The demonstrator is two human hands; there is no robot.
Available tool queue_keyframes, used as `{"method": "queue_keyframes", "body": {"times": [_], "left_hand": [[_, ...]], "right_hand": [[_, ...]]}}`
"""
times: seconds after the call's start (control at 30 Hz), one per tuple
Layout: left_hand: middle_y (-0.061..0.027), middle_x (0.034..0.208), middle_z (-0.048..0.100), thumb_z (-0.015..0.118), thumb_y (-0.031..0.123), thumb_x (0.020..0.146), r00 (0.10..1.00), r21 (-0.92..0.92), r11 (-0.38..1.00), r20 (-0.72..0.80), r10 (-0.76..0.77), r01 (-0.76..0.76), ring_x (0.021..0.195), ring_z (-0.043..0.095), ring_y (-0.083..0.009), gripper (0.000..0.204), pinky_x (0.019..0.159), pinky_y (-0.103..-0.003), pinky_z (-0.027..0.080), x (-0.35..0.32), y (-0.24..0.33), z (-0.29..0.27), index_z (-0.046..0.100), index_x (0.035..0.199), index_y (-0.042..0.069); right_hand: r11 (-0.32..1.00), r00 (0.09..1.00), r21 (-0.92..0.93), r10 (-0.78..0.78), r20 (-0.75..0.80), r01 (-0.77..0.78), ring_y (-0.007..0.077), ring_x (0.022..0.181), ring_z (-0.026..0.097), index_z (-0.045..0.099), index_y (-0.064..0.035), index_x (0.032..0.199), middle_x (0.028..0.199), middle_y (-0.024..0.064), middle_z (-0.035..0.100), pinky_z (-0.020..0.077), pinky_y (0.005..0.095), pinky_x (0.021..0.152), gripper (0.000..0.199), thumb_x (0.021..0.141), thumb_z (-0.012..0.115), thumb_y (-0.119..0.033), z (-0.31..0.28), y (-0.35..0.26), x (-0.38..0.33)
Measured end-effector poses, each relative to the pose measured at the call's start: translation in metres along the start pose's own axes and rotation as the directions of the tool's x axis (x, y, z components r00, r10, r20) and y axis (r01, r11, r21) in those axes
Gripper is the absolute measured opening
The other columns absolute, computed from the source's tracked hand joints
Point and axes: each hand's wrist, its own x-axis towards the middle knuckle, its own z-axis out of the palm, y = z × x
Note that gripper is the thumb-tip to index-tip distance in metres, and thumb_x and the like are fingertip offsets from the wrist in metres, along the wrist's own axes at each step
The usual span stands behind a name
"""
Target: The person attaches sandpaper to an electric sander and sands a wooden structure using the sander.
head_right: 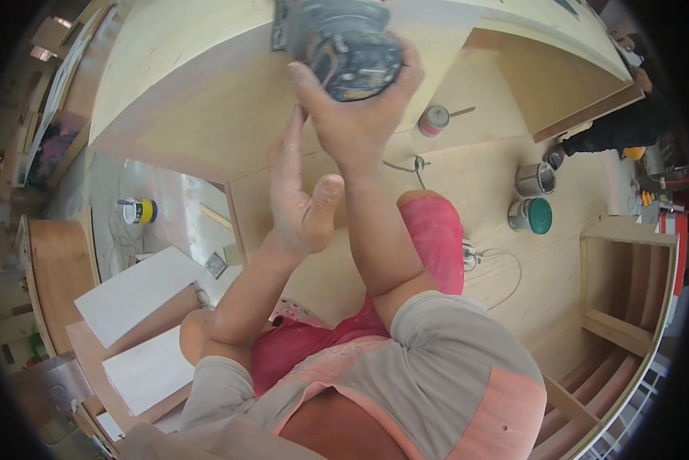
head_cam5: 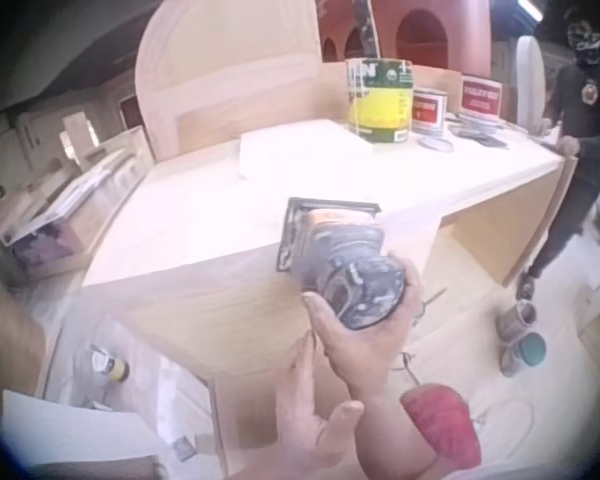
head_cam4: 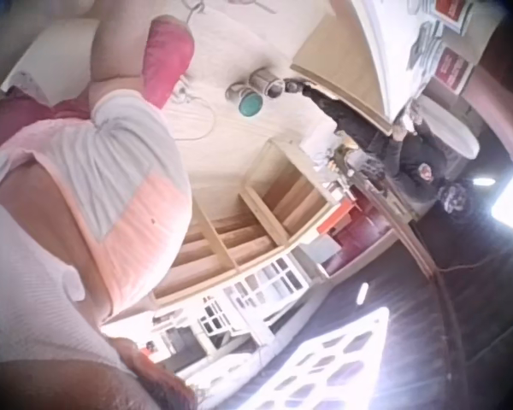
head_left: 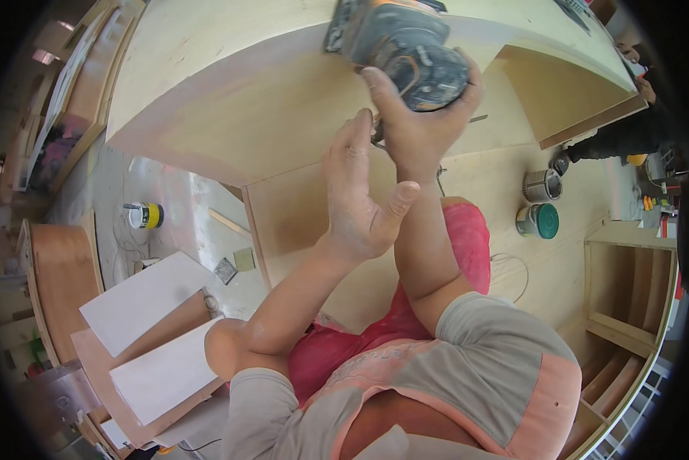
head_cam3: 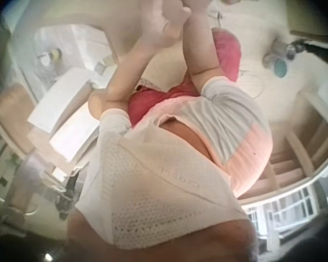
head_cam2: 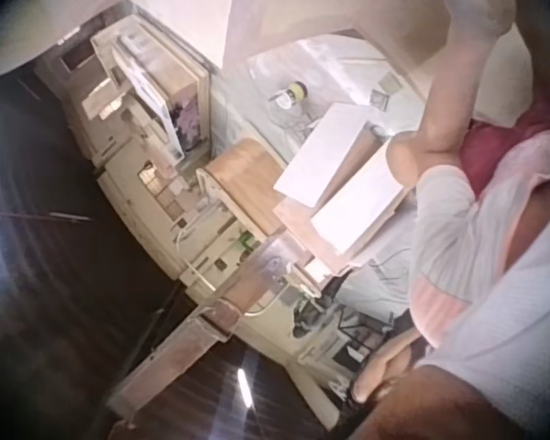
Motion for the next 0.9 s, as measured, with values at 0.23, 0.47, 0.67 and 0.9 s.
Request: {"method": "queue_keyframes", "body": {"times": [0.23,0.47,0.67,0.9], "left_hand": [[-0.0284,0.143,0.025,0.054,0.039,0.093,0.982,-0.232,0.967,-0.128,-0.140,0.107,0.133,0.029,-0.0335,0.087,0.110,-0.042,0.021,-0.012,-0.014,0.017,0.004,0.142,-0.014],[-0.0293,0.140,0.026,0.068,0.021,0.084,0.985,-0.175,0.974,-0.067,-0.157,0.143,0.131,0.031,-0.0330,0.097,0.109,-0.040,0.025,-0.004,-0.014,0.033,-0.002,0.142,-0.012],[-0.0282,0.135,0.030,0.071,0.020,0.081,0.986,-0.142,0.979,-0.058,-0.158,0.149,0.128,0.034,-0.0312,0.096,0.106,-0.041,0.030,0.006,-0.009,0.035,0.003,0.141,-0.011],[-0.0264,0.135,0.029,0.069,0.018,0.081,0.963,-0.311,0.942,-0.186,-0.193,0.128,0.127,0.034,-0.0303,0.092,0.105,-0.040,0.030,-0.024,-0.040,0.048,0.004,0.139,-0.011]], "right_hand": [[0.843,0.902,-0.327,-0.376,0.211,0.428,0.0330,0.109,0.046,0.043,-0.0006,0.119,0.113,0.0204,0.044,0.0435,0.0430,0.089,0.075,0.058,0.084,-0.015,0.009,0.025,-0.033],[0.872,0.930,-0.326,-0.324,0.173,0.364,0.0316,0.108,0.045,0.045,-0.0020,0.117,0.114,0.0177,0.044,0.0394,0.0403,0.092,0.069,0.057,0.081,-0.010,-0.007,0.031,-0.028],[0.973,0.984,-0.146,-0.179,0.019,0.180,0.0300,0.102,0.050,0.042,0.0013,0.117,0.107,0.0160,0.046,0.0450,0.0392,0.083,0.070,0.059,0.080,-0.008,-0.004,0.031,-0.027],[0.848,0.905,-0.358,-0.280,0.321,0.390,0.0350,0.100,0.052,0.043,-0.0069,0.120,0.111,0.0199,0.047,0.0503,0.0397,0.079,0.073,0.059,0.082,-0.019,-0.011,0.049,-0.054]]}}
